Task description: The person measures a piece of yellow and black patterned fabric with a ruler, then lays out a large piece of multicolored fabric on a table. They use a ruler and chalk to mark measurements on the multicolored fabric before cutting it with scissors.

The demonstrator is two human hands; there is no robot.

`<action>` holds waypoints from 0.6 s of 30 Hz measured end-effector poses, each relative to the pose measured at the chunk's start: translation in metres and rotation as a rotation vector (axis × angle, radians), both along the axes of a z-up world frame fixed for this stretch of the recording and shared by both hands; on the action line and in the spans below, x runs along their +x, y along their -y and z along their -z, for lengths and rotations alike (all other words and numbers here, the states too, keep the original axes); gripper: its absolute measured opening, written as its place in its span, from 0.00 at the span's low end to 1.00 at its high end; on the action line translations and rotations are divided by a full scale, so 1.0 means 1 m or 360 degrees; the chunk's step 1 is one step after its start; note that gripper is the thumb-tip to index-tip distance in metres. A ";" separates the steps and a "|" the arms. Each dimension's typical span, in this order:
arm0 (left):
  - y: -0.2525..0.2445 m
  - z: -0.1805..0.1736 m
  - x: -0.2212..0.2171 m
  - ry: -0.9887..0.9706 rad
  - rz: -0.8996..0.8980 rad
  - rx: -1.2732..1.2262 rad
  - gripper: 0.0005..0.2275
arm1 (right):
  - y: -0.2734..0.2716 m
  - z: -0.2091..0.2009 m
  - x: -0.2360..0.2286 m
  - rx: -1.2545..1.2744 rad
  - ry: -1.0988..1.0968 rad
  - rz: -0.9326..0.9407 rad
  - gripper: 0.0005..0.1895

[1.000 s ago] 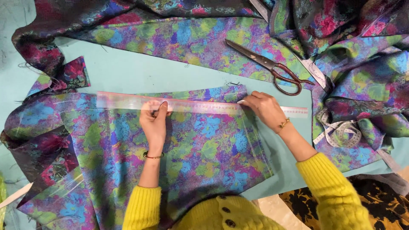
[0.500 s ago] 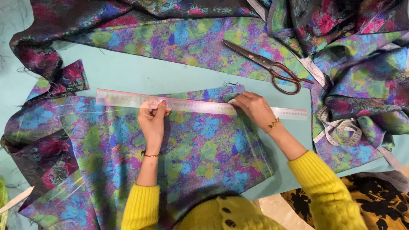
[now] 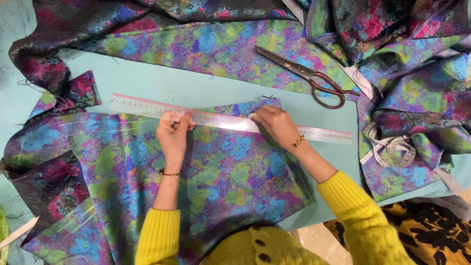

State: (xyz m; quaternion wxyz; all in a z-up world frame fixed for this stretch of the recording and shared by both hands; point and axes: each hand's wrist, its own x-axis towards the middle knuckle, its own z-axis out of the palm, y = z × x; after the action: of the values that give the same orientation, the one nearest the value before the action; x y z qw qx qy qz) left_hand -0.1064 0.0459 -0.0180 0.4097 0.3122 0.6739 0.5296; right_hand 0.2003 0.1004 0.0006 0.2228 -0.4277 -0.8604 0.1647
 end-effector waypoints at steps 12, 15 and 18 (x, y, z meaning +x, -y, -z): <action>-0.006 -0.001 -0.003 -0.0067 0.0069 -0.0025 0.04 | -0.002 0.001 -0.026 -0.0094 -0.0147 0.0028 0.06; -0.008 -0.003 -0.004 -0.0065 0.0071 -0.0042 0.05 | -0.002 0.003 -0.032 -0.0111 -0.0134 0.0027 0.07; -0.012 -0.014 -0.004 -0.0070 0.0104 -0.0103 0.05 | -0.004 0.011 -0.037 -0.0128 -0.0128 0.0013 0.07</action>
State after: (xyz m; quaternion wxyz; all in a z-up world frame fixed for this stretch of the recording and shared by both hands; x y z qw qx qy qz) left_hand -0.1107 0.0584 -0.0036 0.4218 0.3324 0.6889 0.4868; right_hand 0.1628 0.1046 -0.0105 0.2406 -0.4329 -0.8417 0.2152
